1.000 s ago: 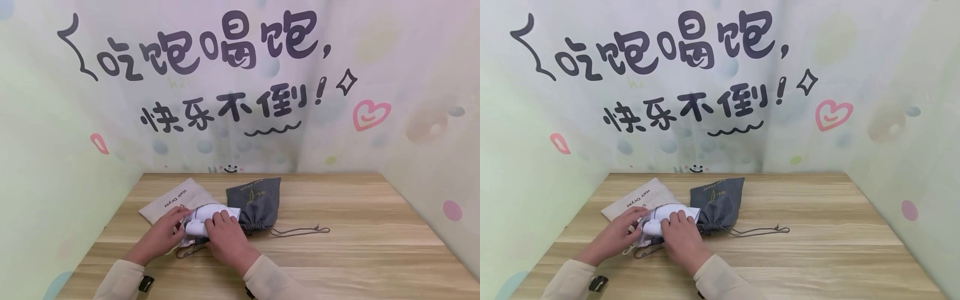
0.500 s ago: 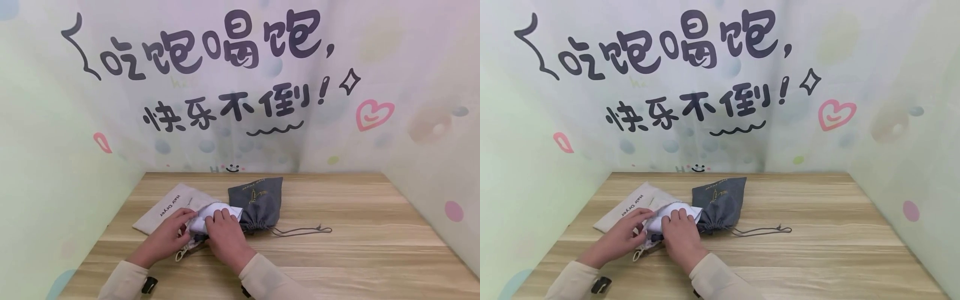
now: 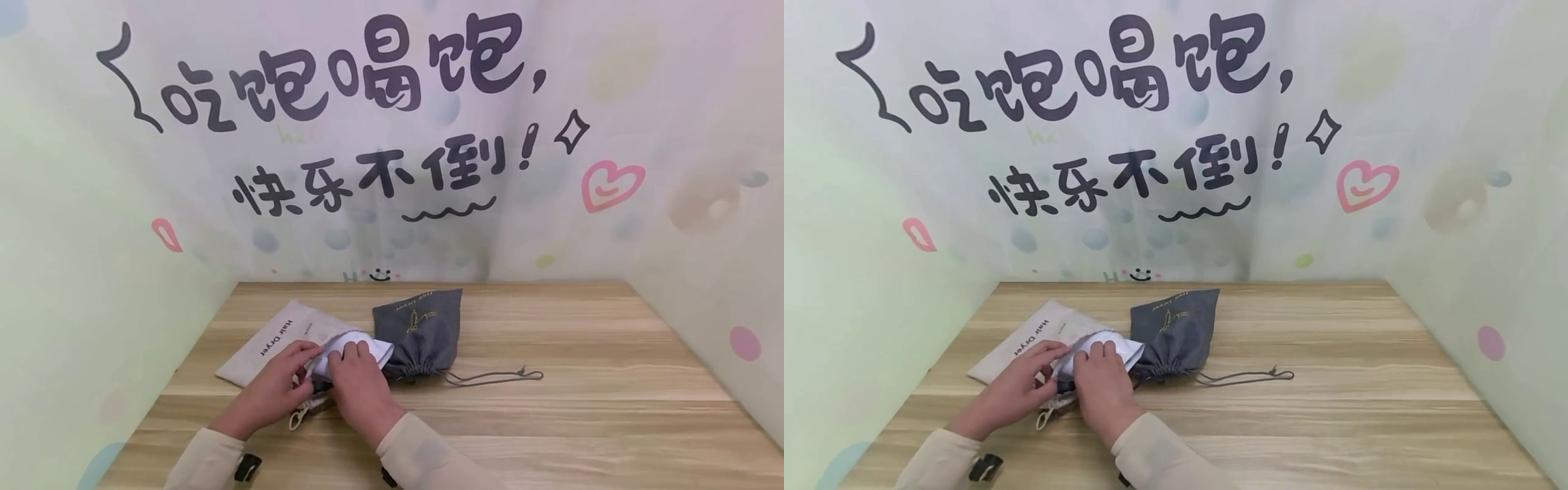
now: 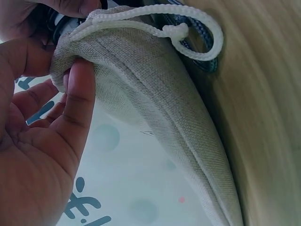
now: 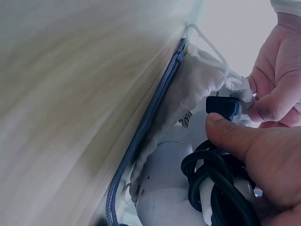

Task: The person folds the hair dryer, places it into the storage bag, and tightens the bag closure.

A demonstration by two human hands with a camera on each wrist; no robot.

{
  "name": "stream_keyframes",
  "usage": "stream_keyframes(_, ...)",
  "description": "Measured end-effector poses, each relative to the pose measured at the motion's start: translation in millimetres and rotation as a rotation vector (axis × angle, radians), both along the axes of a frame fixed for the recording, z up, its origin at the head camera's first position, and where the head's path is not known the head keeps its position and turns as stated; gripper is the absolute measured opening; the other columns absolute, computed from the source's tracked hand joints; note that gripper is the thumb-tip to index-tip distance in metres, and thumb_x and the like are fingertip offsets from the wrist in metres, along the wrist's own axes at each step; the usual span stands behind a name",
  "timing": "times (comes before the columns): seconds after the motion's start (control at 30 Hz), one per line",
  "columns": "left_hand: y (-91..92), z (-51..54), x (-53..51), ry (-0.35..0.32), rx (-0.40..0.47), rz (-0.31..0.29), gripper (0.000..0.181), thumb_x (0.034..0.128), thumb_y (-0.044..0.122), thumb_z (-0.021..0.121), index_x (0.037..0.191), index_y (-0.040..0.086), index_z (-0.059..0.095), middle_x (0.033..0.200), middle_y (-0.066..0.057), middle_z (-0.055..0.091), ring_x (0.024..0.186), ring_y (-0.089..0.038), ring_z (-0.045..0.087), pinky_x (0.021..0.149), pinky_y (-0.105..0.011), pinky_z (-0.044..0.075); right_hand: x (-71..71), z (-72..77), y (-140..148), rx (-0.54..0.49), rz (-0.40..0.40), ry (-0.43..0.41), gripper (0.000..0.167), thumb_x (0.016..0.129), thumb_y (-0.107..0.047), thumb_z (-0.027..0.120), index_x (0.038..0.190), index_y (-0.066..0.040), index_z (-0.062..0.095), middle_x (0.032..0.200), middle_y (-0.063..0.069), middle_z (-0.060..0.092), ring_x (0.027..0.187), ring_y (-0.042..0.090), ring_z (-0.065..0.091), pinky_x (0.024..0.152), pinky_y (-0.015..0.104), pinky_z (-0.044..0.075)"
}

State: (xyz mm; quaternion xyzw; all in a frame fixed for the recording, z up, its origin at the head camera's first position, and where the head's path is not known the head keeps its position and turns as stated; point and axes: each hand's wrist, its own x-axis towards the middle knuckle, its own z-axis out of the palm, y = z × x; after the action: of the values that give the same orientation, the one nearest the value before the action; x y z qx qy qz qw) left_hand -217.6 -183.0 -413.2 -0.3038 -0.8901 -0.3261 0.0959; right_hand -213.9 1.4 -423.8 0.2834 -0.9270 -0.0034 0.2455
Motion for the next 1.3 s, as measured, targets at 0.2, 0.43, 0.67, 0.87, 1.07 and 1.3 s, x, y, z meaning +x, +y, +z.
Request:
stream_keyframes(0.2, -2.6, 0.8, 0.8, 0.005, -0.002, 0.009, 0.047, 0.0777, -0.010, 0.062, 0.125, -0.009, 0.061, 0.121, -0.014, 0.057, 0.076, -0.003, 0.052, 0.059, -0.021, 0.048, 0.5, -1.7, -3.8, -0.063, 0.025, -0.087, 0.041, 0.077, -0.036, 0.084, 0.099, -0.009, 0.062, 0.089, 0.007, 0.055, 0.084, 0.022, 0.048, 0.077, 0.030, 0.044)
stream_keyframes(0.43, -2.1, 1.7, 0.5, -0.007, 0.010, -0.016, 0.049, 0.0782, -0.009, 0.062, 0.127, -0.009, 0.059, 0.122, -0.014, 0.058, 0.076, -0.003, 0.054, 0.060, -0.023, 0.049, 1.9, -0.6, -0.1, -0.205, 0.100, -0.208, 0.032, 0.077, -0.023, 0.085, 0.096, -0.008, 0.064, 0.089, 0.006, 0.054, 0.082, 0.021, 0.050, 0.075, 0.029, 0.046)
stream_keyframes(0.67, -3.6, -5.4, -0.4, 0.057, 0.023, 0.011, 0.037, 0.0808, -0.007, 0.065, 0.118, -0.001, 0.065, 0.111, -0.007, 0.063, 0.078, -0.009, 0.057, 0.063, -0.026, 0.050, -4.2, 12.5, 9.2, -0.191, 0.161, -0.189, 0.014, 0.088, -0.014, 0.072, 0.100, -0.011, 0.068, 0.092, 0.002, 0.059, 0.081, 0.017, 0.055, 0.068, 0.026, 0.049)
stream_keyframes(0.87, -2.3, -6.9, 1.2, 0.012, -0.108, 0.005, 0.022, 0.0851, 0.003, 0.066, 0.107, 0.003, 0.069, 0.112, -0.003, 0.063, 0.101, -0.023, 0.062, 0.086, -0.040, 0.052, -28.6, 11.8, 21.8, -0.219, 0.149, -0.233, 0.026, 0.097, -0.016, 0.062, 0.123, -0.010, 0.062, 0.119, 0.007, 0.059, 0.108, 0.023, 0.056, 0.084, 0.031, 0.051)
stream_keyframes(1.07, 0.8, -3.6, 6.8, 0.061, -0.232, -0.011, 0.024, 0.0843, 0.010, 0.070, 0.107, 0.002, 0.070, 0.113, -0.007, 0.064, 0.106, -0.028, 0.061, 0.093, -0.047, 0.047, -45.3, 1.3, 27.1, -0.121, 0.109, -0.380, 0.046, 0.099, -0.023, 0.059, 0.144, -0.012, 0.050, 0.145, 0.008, 0.049, 0.127, 0.030, 0.051, 0.097, 0.047, 0.047)
stream_keyframes(1.3, 2.1, -1.5, 5.5, 0.100, -0.259, -0.005, 0.025, 0.0817, 0.016, 0.073, 0.105, 0.008, 0.068, 0.109, -0.003, 0.065, 0.103, -0.026, 0.062, 0.091, -0.044, 0.049, -47.4, -0.2, 26.4, -0.138, 0.108, -0.377, 0.046, 0.097, -0.028, 0.064, 0.140, -0.015, 0.053, 0.139, 0.003, 0.054, 0.119, 0.028, 0.056, 0.094, 0.046, 0.047)
